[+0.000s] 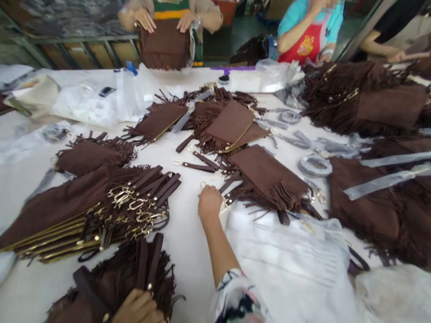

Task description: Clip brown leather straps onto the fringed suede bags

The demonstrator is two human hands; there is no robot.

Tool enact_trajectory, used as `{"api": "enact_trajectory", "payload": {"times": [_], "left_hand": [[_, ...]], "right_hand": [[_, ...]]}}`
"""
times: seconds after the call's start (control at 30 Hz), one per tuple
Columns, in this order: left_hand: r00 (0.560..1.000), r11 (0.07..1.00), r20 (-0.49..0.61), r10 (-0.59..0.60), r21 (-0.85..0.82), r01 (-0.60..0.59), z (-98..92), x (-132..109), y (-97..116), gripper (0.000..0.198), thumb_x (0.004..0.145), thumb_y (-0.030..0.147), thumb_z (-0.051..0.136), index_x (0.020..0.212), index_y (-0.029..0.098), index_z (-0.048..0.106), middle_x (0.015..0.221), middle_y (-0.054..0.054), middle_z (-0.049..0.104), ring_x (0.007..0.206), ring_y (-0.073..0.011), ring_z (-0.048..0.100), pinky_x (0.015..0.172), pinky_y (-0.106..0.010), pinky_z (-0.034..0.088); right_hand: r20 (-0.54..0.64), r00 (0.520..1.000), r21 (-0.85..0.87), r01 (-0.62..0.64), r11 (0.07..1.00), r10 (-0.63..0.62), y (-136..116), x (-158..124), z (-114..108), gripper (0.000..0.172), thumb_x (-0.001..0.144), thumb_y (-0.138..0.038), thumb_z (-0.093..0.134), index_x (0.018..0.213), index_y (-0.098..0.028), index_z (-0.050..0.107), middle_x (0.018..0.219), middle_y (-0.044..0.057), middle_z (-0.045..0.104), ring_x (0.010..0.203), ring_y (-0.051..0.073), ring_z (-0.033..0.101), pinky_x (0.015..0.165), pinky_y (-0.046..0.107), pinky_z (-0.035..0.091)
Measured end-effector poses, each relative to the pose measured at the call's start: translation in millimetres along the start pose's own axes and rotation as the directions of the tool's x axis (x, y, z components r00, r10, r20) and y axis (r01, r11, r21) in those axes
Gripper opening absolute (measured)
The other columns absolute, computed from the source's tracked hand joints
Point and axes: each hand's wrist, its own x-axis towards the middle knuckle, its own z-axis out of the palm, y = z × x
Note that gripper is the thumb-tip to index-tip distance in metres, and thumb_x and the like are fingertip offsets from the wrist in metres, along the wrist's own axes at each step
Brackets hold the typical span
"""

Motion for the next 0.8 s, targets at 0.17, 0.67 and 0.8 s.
{"api": "enact_trajectory", "payload": {"times": [0.17, 0.67, 0.8], "left_hand": [[0.981, 0.963, 0.119, -0.153, -0.206, 0.175, -15.2, -1, 4, 0.012, 0.095, 0.016, 0.045, 0.094, 0.021, 0.057, 0.084, -0.007, 0.066, 0.079, -0.0233, 0.057, 0.076, -0.042, 0.041], [0.73, 0.973, 0.654, 0.198, -0.219, -0.068, -48.3, 51, 6, 0.035, 0.087, 0.004, 0.047, 0.102, 0.03, 0.065, 0.105, 0.0, 0.065, 0.092, -0.0197, 0.057, 0.08, -0.035, 0.042], [0.793, 0.965, 0.58, 0.185, -0.258, -0.037, -55.5, 44, 3, 0.025, 0.091, 0.009, 0.039, 0.087, 0.022, 0.06, 0.098, -0.005, 0.066, 0.101, -0.0243, 0.053, 0.088, -0.041, 0.039]], "right_hand": [[0.243, 0.97, 0.254, -0.066, 0.965, 0.003, 23, -37, 8, 0.03, 0.093, -0.034, 0.062, 0.117, -0.015, 0.06, 0.117, 0.008, 0.063, 0.1, 0.021, 0.064, 0.086, 0.042, 0.054], [0.395, 0.917, 0.817, -0.325, 0.477, -0.052, 62, -306, 61, 0.02, 0.09, -0.033, 0.049, 0.079, -0.019, 0.058, 0.063, -0.004, 0.057, 0.048, 0.009, 0.044, 0.045, 0.018, 0.035], [0.406, 0.913, 0.828, -0.345, 0.442, -0.048, 53, -311, 70, 0.019, 0.089, -0.033, 0.048, 0.088, -0.019, 0.061, 0.062, -0.005, 0.058, 0.043, 0.01, 0.043, 0.044, 0.02, 0.035]]}}
